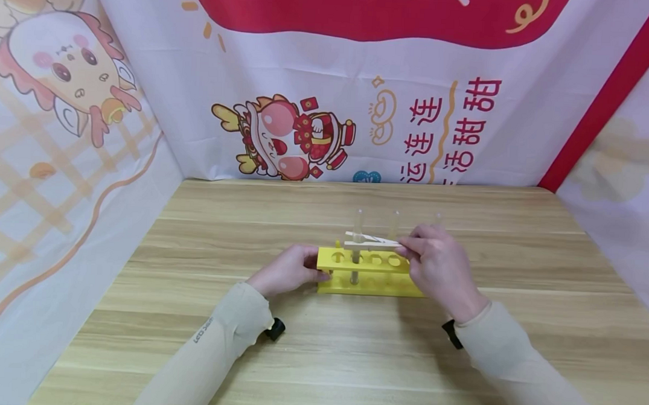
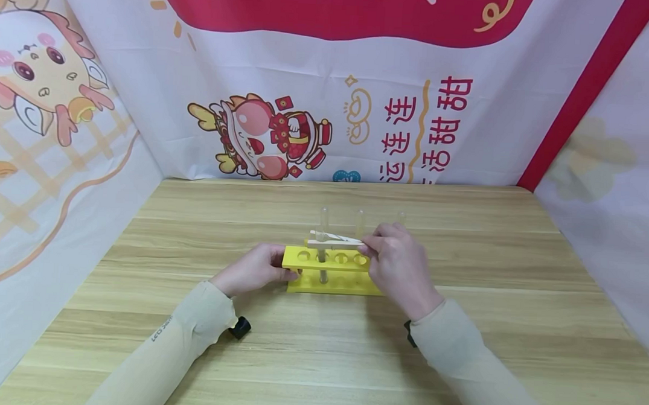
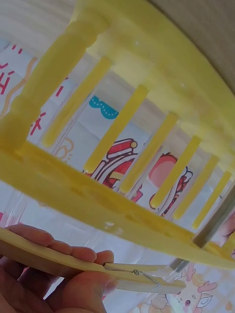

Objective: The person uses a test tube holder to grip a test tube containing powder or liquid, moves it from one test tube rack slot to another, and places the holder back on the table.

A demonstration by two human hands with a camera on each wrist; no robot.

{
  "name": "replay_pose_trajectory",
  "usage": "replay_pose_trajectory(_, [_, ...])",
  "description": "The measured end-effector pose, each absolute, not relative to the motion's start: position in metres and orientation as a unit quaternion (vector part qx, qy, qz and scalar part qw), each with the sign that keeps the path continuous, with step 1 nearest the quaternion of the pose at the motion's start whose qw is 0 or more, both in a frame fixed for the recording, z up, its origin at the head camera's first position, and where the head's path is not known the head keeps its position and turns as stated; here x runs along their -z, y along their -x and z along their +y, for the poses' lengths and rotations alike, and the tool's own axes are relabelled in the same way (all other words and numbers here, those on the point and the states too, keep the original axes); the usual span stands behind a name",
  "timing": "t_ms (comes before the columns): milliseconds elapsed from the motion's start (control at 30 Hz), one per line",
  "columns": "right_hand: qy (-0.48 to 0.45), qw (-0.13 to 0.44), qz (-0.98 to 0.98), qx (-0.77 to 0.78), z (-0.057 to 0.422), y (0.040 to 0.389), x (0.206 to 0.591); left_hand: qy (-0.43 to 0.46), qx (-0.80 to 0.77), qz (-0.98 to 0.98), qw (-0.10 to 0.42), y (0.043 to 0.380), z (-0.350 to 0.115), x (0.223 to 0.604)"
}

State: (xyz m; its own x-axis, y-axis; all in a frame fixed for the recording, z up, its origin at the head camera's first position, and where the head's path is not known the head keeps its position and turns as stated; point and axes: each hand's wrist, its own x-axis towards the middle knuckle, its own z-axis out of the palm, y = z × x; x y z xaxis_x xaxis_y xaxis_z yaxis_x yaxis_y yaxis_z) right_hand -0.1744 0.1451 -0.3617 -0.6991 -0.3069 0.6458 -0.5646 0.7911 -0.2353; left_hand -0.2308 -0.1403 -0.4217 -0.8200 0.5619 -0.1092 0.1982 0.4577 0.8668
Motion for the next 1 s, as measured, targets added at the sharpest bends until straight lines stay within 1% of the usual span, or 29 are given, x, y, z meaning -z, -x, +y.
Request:
replay_pose_trajectory(333, [-0.257, 0.328, -0.885, -0.209, 0.147, 0.175, 0.349, -0.231, -0.47, 0.829, 0.196, 0.231, -0.141, 0.422])
replay_pose_trajectory(1000, [-0.242, 0.342, -0.882, -0.214, 0.149, 0.174, 0.318, -0.226, -0.463, 0.833, 0.199, 0.23, -0.142, 0.421])
